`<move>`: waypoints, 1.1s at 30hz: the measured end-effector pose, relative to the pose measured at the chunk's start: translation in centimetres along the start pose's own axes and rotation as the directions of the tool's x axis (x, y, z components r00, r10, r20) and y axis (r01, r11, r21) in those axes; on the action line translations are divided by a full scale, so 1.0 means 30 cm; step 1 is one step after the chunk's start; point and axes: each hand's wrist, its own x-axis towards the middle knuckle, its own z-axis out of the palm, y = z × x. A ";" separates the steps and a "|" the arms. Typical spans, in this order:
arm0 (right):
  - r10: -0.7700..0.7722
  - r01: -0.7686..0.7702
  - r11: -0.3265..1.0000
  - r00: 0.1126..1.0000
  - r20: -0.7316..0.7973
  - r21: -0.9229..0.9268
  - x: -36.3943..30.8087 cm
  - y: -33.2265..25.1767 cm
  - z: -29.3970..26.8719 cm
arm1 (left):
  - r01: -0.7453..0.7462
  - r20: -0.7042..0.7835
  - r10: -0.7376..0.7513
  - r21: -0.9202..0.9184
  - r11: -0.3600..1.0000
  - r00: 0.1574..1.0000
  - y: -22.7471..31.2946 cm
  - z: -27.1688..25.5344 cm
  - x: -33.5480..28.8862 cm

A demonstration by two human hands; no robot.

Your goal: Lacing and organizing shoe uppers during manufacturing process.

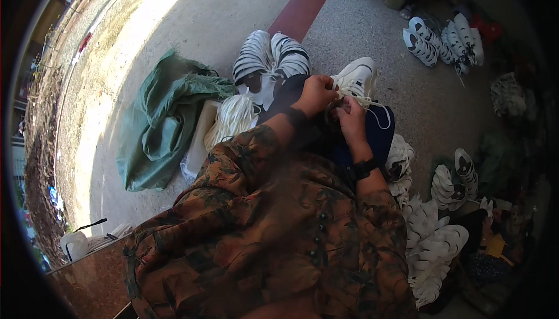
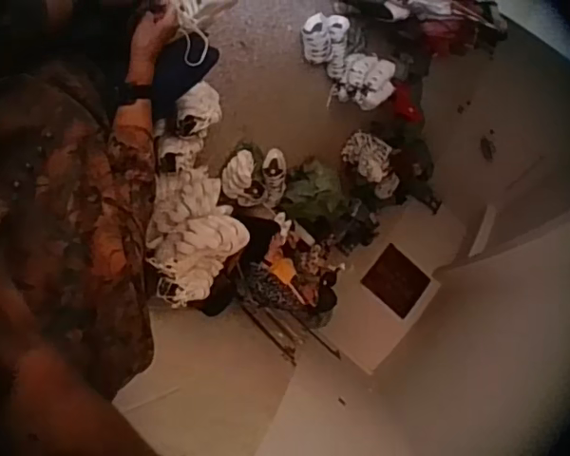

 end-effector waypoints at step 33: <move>0.192 0.443 0.676 0.665 0.721 -0.589 -0.125 -0.122 -0.088 | -0.274 0.082 0.263 0.377 0.885 0.961 0.027 0.000 -0.071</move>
